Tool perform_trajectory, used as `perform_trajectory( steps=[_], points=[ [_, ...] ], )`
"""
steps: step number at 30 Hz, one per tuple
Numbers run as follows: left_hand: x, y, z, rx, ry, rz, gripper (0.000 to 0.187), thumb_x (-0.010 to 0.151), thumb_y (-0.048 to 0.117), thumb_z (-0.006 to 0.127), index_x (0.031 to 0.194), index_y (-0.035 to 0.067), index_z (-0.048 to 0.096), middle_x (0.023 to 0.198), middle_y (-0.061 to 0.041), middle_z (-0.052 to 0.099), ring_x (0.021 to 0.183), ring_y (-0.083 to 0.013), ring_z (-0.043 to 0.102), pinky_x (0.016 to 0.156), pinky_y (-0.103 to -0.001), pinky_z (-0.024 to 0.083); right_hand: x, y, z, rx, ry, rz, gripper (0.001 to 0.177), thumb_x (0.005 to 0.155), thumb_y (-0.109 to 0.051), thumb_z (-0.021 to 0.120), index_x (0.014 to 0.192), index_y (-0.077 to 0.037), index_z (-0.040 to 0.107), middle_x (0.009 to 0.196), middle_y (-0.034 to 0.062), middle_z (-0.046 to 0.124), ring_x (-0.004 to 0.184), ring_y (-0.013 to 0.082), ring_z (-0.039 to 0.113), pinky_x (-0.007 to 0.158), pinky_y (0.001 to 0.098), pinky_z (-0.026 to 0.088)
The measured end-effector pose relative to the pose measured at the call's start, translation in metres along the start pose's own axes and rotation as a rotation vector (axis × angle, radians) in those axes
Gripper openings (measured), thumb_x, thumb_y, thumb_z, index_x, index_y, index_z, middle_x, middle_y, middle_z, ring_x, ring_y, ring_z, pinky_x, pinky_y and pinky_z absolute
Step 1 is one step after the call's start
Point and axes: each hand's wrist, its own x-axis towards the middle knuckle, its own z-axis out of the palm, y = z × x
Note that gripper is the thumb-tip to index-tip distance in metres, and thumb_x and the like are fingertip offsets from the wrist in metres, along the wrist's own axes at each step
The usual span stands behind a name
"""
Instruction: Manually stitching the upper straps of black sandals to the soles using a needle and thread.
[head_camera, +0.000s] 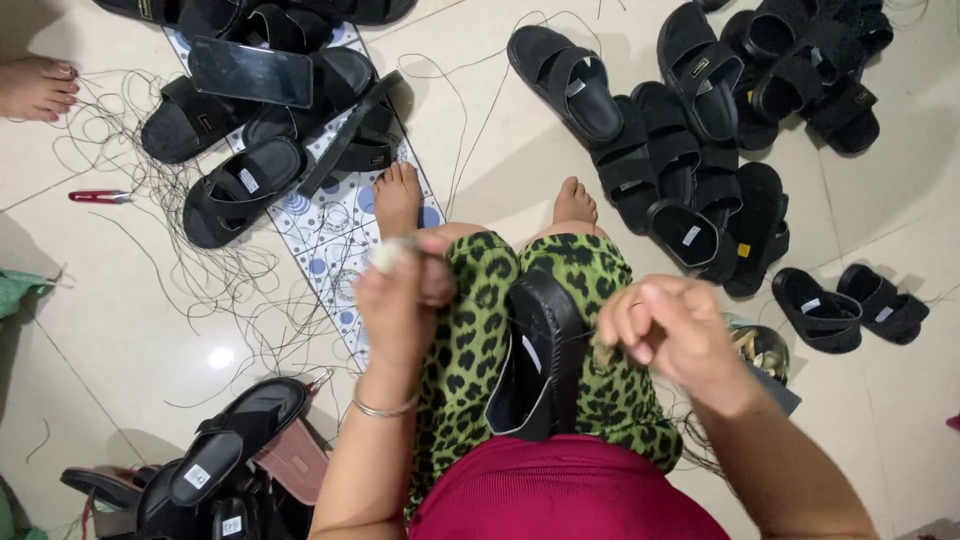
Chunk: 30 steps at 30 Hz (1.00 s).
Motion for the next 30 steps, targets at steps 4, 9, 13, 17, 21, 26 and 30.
perform_trajectory(
  steps=[4, 9, 13, 17, 21, 26, 30],
  points=[
    [-0.035, -0.006, 0.043, 1.158, -0.619, 0.425, 0.020, 0.094, 0.019, 0.063, 0.109, 0.006, 0.065, 0.111, -0.009, 0.066, 0.075, -0.0149, 0.065, 0.070, -0.026, 0.057, -0.004, -0.029, 0.032, -0.542, -0.134, -0.251, 0.019, 0.095, -0.006, 0.055, 0.086, -0.001, 0.070, 0.098, 0.0162, 0.073, 0.062, 0.0109, 0.060, 0.049, 0.0159, 0.046],
    [-0.039, 0.032, -0.020, 0.829, -0.580, -0.004, 0.025, 0.085, 0.005, 0.071, 0.110, 0.001, 0.068, 0.120, -0.009, 0.068, 0.101, -0.0215, 0.068, 0.091, -0.030, 0.054, -0.006, -0.061, 0.062, -0.948, -0.076, -0.236, 0.021, 0.082, -0.001, 0.071, 0.102, 0.001, 0.069, 0.109, 0.0148, 0.072, 0.093, 0.0208, 0.071, 0.083, 0.0292, 0.059],
    [-0.036, 0.078, -0.158, -0.003, -0.067, 0.025, 0.020, 0.094, 0.007, 0.055, 0.088, 0.001, 0.073, 0.109, -0.018, 0.069, 0.102, -0.0326, 0.064, 0.089, -0.044, 0.055, -0.006, -0.069, 0.019, -0.783, 0.318, 0.095, 0.062, 0.089, 0.003, 0.057, 0.150, 0.003, 0.044, 0.129, 0.0162, 0.062, 0.095, 0.0199, 0.064, 0.082, 0.0319, 0.055],
    [-0.050, 0.096, -0.240, 0.187, 0.243, -0.088, 0.032, 0.108, 0.023, 0.061, 0.083, 0.003, 0.066, 0.104, -0.013, 0.068, 0.096, -0.0307, 0.070, 0.071, -0.034, 0.062, -0.022, -0.057, 0.002, -1.066, 0.219, 0.125, 0.061, 0.092, -0.006, 0.056, 0.152, -0.005, 0.048, 0.119, 0.0084, 0.068, 0.093, 0.0154, 0.071, 0.088, 0.0289, 0.062],
    [-0.035, 0.075, -0.248, 0.357, 0.535, -0.090, 0.032, 0.110, 0.020, 0.059, 0.084, 0.003, 0.062, 0.098, -0.015, 0.066, 0.085, -0.0281, 0.070, 0.059, -0.030, 0.060, -0.029, -0.060, 0.006, -1.218, 0.093, 0.073, 0.052, 0.093, -0.010, 0.059, 0.145, -0.005, 0.057, 0.117, 0.0064, 0.071, 0.098, 0.0156, 0.069, 0.087, 0.0275, 0.055],
    [-0.040, 0.045, -0.228, 2.179, 0.646, -0.119, 0.050, 0.101, 0.044, 0.065, 0.093, -0.005, 0.072, 0.157, -0.034, 0.037, 0.073, -0.0465, 0.070, 0.070, -0.048, 0.059, -0.043, -0.061, 0.008, -1.239, 0.062, -0.102, 0.042, 0.086, 0.002, 0.063, 0.128, 0.000, 0.069, 0.113, 0.0087, 0.068, 0.070, 0.0110, 0.058, 0.060, 0.0200, 0.048],
    [-0.043, 0.023, -0.152, 2.001, 0.525, 0.026, 0.047, 0.098, 0.034, 0.072, 0.090, -0.012, 0.066, 0.160, -0.032, 0.032, 0.100, -0.0483, 0.066, 0.082, -0.047, 0.054, -0.042, -0.057, 0.023, -1.202, -0.002, -0.139, 0.037, 0.086, 0.007, 0.061, 0.122, 0.009, 0.067, 0.116, 0.0183, 0.069, 0.081, 0.0167, 0.063, 0.072, 0.0228, 0.052]
  ],
)
